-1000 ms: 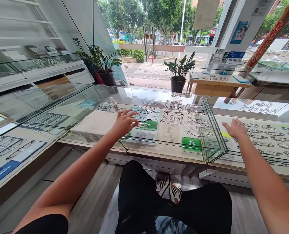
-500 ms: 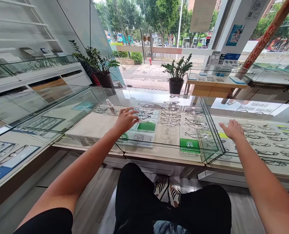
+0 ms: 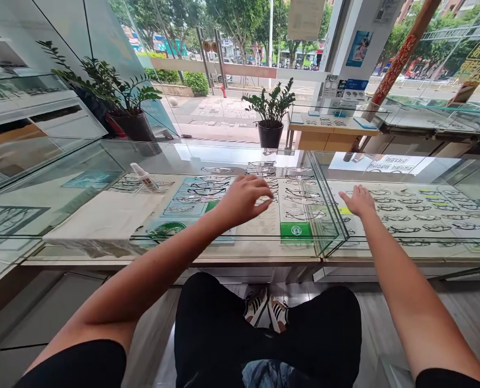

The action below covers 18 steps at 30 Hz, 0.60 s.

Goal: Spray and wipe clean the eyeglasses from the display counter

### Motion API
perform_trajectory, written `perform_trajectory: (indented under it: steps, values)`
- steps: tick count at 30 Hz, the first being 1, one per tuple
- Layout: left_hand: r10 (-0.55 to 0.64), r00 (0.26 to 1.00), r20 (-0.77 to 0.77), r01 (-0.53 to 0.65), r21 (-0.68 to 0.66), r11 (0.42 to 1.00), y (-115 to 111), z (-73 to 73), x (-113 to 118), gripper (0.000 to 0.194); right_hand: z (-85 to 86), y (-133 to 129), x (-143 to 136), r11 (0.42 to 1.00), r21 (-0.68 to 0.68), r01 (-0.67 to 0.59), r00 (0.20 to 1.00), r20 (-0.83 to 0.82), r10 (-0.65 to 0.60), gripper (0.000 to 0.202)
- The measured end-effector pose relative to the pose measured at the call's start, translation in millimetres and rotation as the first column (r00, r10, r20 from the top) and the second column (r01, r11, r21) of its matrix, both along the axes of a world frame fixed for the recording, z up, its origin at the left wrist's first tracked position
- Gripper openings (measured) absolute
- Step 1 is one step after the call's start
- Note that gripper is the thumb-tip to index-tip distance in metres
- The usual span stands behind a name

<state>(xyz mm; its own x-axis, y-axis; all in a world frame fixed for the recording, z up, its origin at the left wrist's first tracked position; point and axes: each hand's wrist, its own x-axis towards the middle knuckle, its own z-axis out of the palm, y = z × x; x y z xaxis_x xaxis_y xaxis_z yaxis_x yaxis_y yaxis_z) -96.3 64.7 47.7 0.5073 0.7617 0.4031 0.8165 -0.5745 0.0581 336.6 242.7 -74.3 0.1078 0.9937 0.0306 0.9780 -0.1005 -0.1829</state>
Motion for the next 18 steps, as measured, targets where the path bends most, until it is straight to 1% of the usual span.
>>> perform_trajectory:
  steps: [1,2,4,6,8,11,14,18]
  values:
    - [-0.077,0.996,-0.038,0.074,-0.071,0.995,9.5,0.1,26.4,0.029,1.1,-0.5,-0.4,1.0,-0.001,0.004,1.0,-0.004,-0.004,0.106]
    - [-0.128,0.989,-0.076,0.118,-0.13,0.985,19.9,-2.2,50.3,0.027,2.0,-1.1,-0.9,1.0,-0.003,0.006,1.0,-0.009,-0.006,0.106]
    - [-0.156,0.978,-0.139,0.13,-0.182,0.975,40.6,-12.5,87.7,0.025,3.7,-2.3,-2.3,1.0,-0.005,0.005,1.0,-0.018,-0.005,0.107]
    - [-0.138,0.974,-0.182,0.101,-0.199,0.975,57.7,-25.6,110.1,0.025,4.8,-3.2,-4.1,1.0,-0.014,0.004,1.0,-0.023,-0.004,0.107]
    - [-0.124,0.971,-0.202,0.082,-0.203,0.976,69.7,-36.5,119.4,0.023,5.1,-3.6,-6.0,1.0,-0.018,0.007,1.0,-0.025,-0.008,0.107]
    - [-0.112,0.976,-0.189,0.075,-0.191,0.979,80.1,-44.8,118.8,0.021,4.4,-3.1,-8.0,1.0,-0.01,0.011,1.0,-0.021,-0.011,0.108]
    - [-0.082,0.98,-0.181,0.051,-0.171,0.984,87.2,-45.7,113.8,0.021,3.8,-2.8,-9.2,1.0,-0.008,0.012,1.0,-0.018,-0.012,0.107]
    - [-0.047,0.982,-0.182,0.014,-0.177,0.984,97.1,-44.9,111.6,0.021,4.9,-4.3,-11.1,1.0,-0.015,0.014,1.0,-0.021,-0.014,0.105]
